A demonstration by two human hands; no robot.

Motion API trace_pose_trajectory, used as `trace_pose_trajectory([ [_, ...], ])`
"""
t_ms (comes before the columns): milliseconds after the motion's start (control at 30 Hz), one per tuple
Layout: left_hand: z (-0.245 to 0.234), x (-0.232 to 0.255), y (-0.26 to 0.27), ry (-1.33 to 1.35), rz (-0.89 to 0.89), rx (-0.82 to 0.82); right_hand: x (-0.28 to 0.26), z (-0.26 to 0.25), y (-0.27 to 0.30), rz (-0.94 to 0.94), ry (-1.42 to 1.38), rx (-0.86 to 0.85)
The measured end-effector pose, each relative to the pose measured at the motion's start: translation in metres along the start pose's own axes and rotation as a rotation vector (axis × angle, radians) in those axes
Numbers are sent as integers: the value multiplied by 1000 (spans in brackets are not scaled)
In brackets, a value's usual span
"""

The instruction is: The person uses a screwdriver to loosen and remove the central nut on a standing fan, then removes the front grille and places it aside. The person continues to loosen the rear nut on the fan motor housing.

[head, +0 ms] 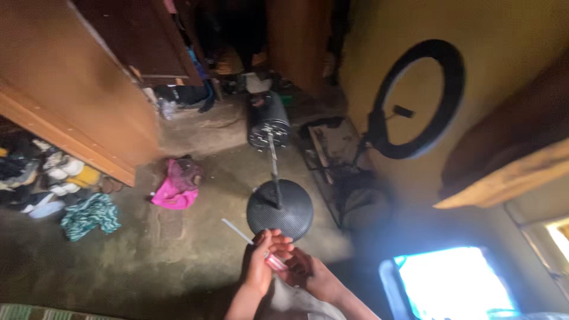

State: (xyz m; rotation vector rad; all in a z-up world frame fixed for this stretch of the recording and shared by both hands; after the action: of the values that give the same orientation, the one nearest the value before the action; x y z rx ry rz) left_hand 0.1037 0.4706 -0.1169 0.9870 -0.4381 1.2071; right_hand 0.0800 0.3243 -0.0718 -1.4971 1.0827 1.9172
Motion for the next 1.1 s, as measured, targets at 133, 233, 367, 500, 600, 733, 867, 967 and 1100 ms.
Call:
trace_pose_trajectory([
  [133, 8, 40, -11, -97, 98, -128, 8, 6, -41, 21, -165, 73],
  [233, 16, 68, -26, -253, 109, -195, 1, 3, -59, 40, -326, 104],
  [367, 23, 90, -50, -325, 119, -210, -13, -8, -74, 97, -357, 246],
  [500, 36, 114, -76, -290, 128, -210, -27, -8, -86, 62, -435, 365],
  [600, 44, 170, -74, -521, 459, 9, -33, -15, -90, 84, -507, 433],
  [733, 41, 254, -42, -514, 681, 1, -34, -36, -94, 82, -497, 473],
  [867, 50, 280, -47, -568, 681, -21, -30, -66, -108, -100, -626, 383],
  [967, 59, 266, -59, -592, 646, -36, -22, -89, -122, -41, -347, 486],
  [1100, 63, 251, -68, -605, 591, -51, -32, -109, -166, -78, -101, 637],
])
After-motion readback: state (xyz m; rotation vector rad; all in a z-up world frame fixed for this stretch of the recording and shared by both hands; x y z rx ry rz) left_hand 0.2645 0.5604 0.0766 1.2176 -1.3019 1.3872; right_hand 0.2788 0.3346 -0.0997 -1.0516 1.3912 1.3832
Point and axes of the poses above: each hand's wrist, its own y-axis away from the middle knuckle, its own z-axis out of the palm, x = y × z, the point moved 6 cm from there along -y, towards the middle knuckle, and after that the axes turned 3 degrees about -y, right-handed, at the moved point
